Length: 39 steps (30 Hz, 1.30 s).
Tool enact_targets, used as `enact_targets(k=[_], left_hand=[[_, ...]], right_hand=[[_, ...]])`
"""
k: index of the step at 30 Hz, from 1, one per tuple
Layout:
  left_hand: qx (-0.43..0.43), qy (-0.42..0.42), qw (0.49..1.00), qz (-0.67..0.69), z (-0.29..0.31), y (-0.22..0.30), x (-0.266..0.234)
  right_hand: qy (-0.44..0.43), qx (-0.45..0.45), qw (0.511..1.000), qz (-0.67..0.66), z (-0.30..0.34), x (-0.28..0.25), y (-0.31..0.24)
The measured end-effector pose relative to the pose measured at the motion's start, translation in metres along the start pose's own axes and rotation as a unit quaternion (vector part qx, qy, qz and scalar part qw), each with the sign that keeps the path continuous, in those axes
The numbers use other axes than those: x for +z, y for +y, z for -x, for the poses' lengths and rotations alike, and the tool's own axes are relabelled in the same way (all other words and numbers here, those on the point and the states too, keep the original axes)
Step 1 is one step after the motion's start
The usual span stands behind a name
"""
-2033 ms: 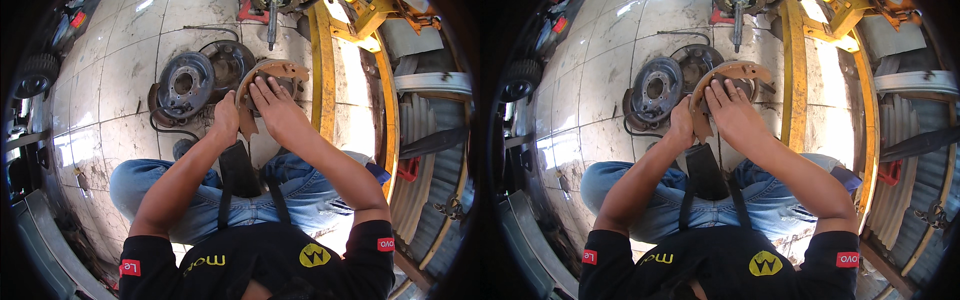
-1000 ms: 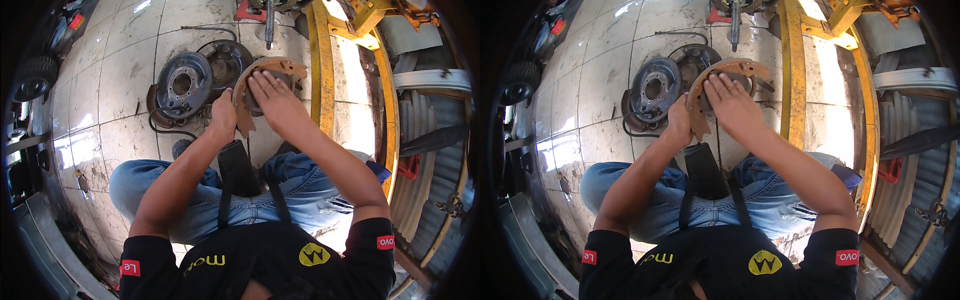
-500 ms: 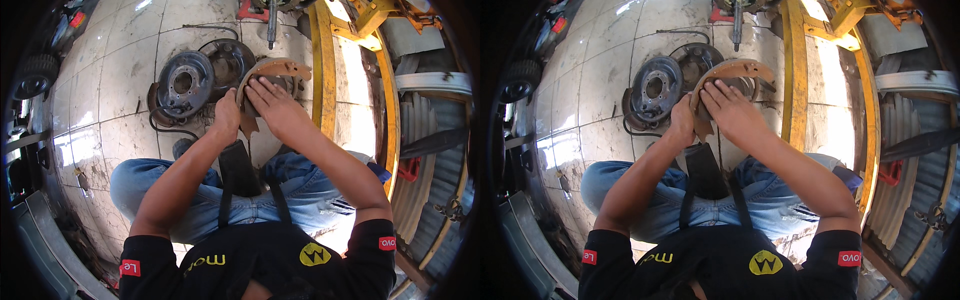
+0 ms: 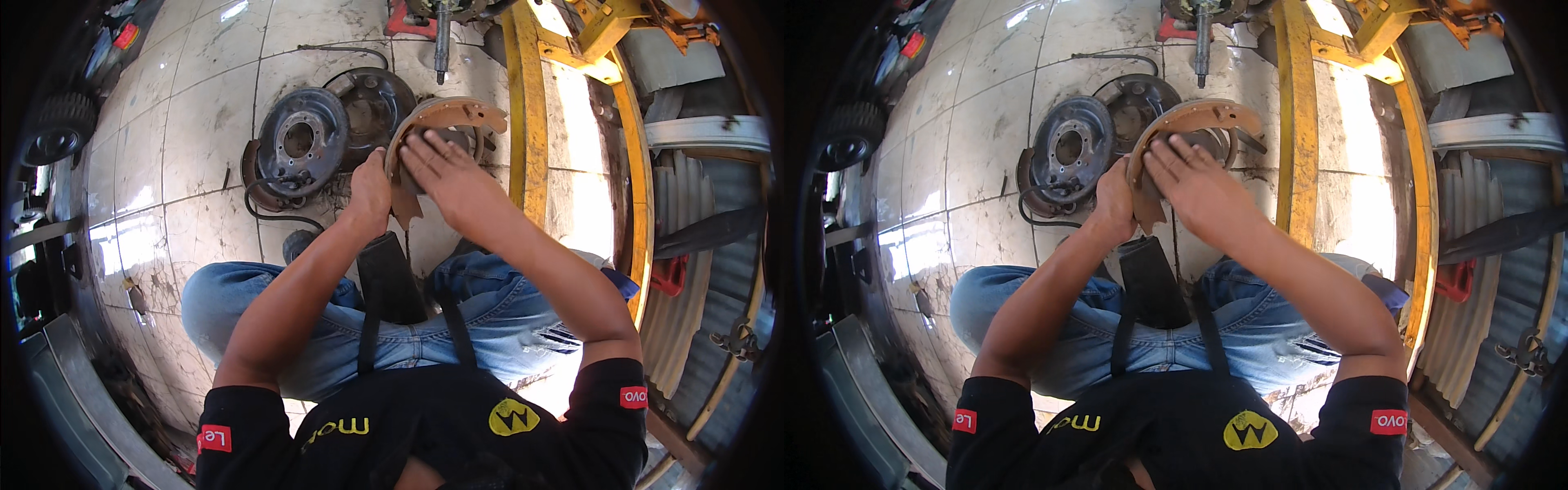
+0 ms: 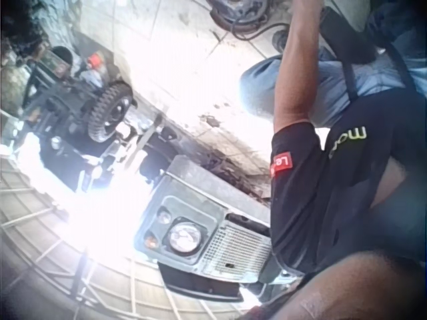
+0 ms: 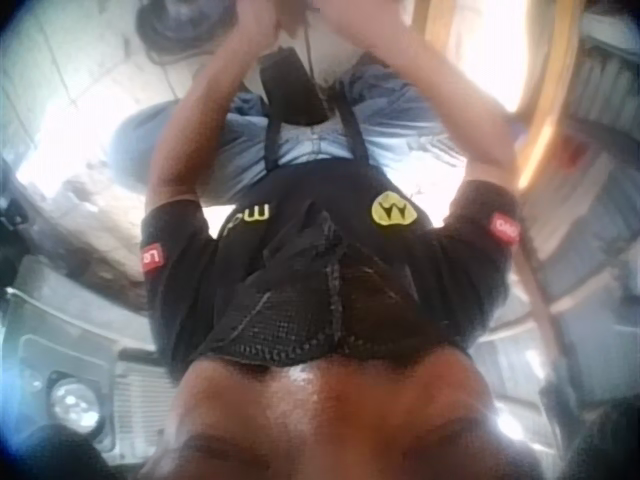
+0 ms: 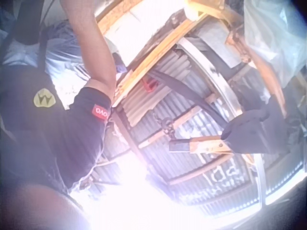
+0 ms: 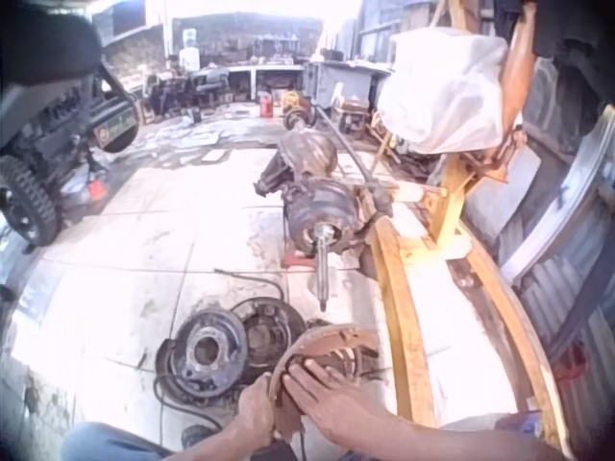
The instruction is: The person sits on the floor and repeatedly rubs a brake shoe against a brake drum to smooth or clean the surface. They rotate the shoe and drum to treat different areas, handling both parts by hand.
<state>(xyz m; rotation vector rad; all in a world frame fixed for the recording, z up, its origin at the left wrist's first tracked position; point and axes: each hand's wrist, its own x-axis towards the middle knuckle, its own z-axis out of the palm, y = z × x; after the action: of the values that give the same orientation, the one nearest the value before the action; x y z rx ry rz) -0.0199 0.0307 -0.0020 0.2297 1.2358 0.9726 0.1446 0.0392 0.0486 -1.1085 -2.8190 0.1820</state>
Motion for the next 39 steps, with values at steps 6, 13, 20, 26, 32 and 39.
enact_targets(k=[6, 13, 20, 26, 32, 39], left_hand=[[-0.016, 0.011, 1.0, -0.001, 0.006, 0.006, 0.008], [-0.006, -0.002, 1.0, 0.009, 0.003, 0.002, 0.002], [0.004, -0.019, 1.0, 0.011, 0.0, -0.004, 0.0], [-0.019, 0.005, 1.0, 0.0, 0.008, 0.009, 0.006], [-0.016, -0.003, 1.0, 0.014, 0.005, 0.009, 0.004], [-0.025, -0.018, 0.999, -0.007, 0.002, 0.017, 0.003]], right_hand=[[0.008, 0.023, 0.999, 0.022, 0.0, 0.001, 0.012], [0.007, -0.006, 1.0, -0.011, -0.003, 0.002, 0.013], [-0.022, -0.025, 0.999, -0.02, 0.003, -0.003, 0.001], [-0.013, -0.025, 1.0, -0.006, -0.002, -0.001, 0.01], [-0.004, -0.015, 1.0, -0.005, 0.001, -0.001, 0.005], [-0.033, -0.04, 0.998, -0.026, 0.019, -0.005, -0.019]])
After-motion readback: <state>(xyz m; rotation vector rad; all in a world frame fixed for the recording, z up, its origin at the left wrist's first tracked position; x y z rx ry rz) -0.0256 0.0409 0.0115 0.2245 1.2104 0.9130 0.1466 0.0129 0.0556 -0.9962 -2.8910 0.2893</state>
